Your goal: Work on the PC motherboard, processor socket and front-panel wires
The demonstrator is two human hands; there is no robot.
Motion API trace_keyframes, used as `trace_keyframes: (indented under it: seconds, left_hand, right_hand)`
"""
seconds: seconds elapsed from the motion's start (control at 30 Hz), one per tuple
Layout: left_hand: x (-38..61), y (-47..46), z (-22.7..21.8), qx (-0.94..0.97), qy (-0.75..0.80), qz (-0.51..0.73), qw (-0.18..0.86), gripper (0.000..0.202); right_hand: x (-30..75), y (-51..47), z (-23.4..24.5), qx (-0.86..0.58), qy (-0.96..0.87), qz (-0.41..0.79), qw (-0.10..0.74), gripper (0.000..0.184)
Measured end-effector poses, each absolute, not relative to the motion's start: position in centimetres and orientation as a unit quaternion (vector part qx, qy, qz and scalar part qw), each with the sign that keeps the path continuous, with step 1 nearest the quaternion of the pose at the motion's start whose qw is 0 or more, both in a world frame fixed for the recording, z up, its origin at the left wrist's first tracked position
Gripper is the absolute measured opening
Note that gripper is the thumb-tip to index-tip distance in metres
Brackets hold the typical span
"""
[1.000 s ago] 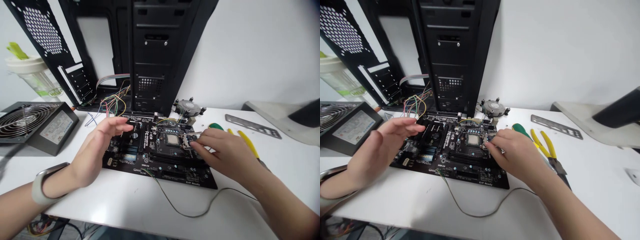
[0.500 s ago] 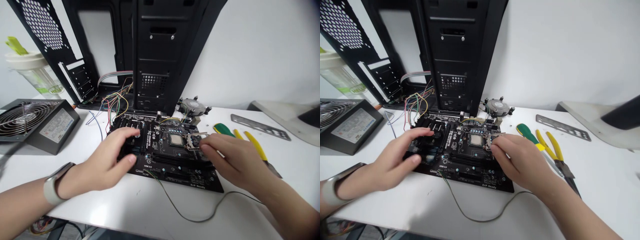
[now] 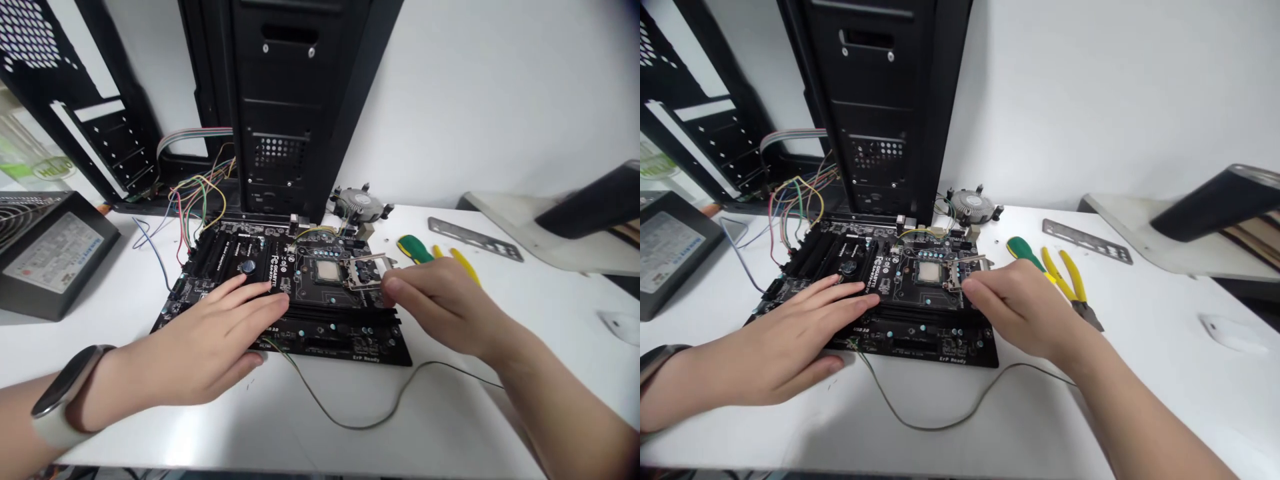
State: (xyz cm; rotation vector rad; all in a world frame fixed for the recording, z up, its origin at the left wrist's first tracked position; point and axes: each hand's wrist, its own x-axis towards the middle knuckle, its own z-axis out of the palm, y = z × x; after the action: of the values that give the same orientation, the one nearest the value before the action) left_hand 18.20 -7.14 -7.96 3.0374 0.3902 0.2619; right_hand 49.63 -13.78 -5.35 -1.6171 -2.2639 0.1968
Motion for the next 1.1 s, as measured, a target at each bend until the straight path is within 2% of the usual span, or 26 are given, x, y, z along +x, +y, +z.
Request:
trace_keyframes:
  seconds: [0.23, 0.43, 0.57, 0.7, 1.1]
  left_hand:
    - [18.4, -7.4, -8.3, 0.980, 0.147, 0.131, 0.037, 0.047]
    - [19.0, -6.9, -7.7, 0.979, 0.107, 0.141, 0.100, 0.051]
    - [20.6, -6.2, -6.5, 0.965, 0.153, 0.156, 0.145, 0.029]
    - [22.7, -5.0, -5.9, 0.950, 0.216, 0.139, 0.176, 0.029]
    - [23.6, -4.1, -7.3, 0.941, 0.234, 0.158, 0.186, 0.029]
  right_hand:
    - [49.3, -13.9, -3.9, -0.585, -0.796, 0.060, 0.141, 0.047]
    - [51.0, -14.7, -3.5, -0.671, -0.726, 0.149, -0.027, 0.051]
    - [50.9, -14.3, -3.5, -0.707, -0.656, 0.246, -0.093, 0.056]
    - [50.3, -13.4, -3.3, -0.708, -0.619, 0.330, -0.083, 0.060]
    - [50.3, -13.0, -3.7, -0.691, -0.578, 0.430, -0.060, 0.057]
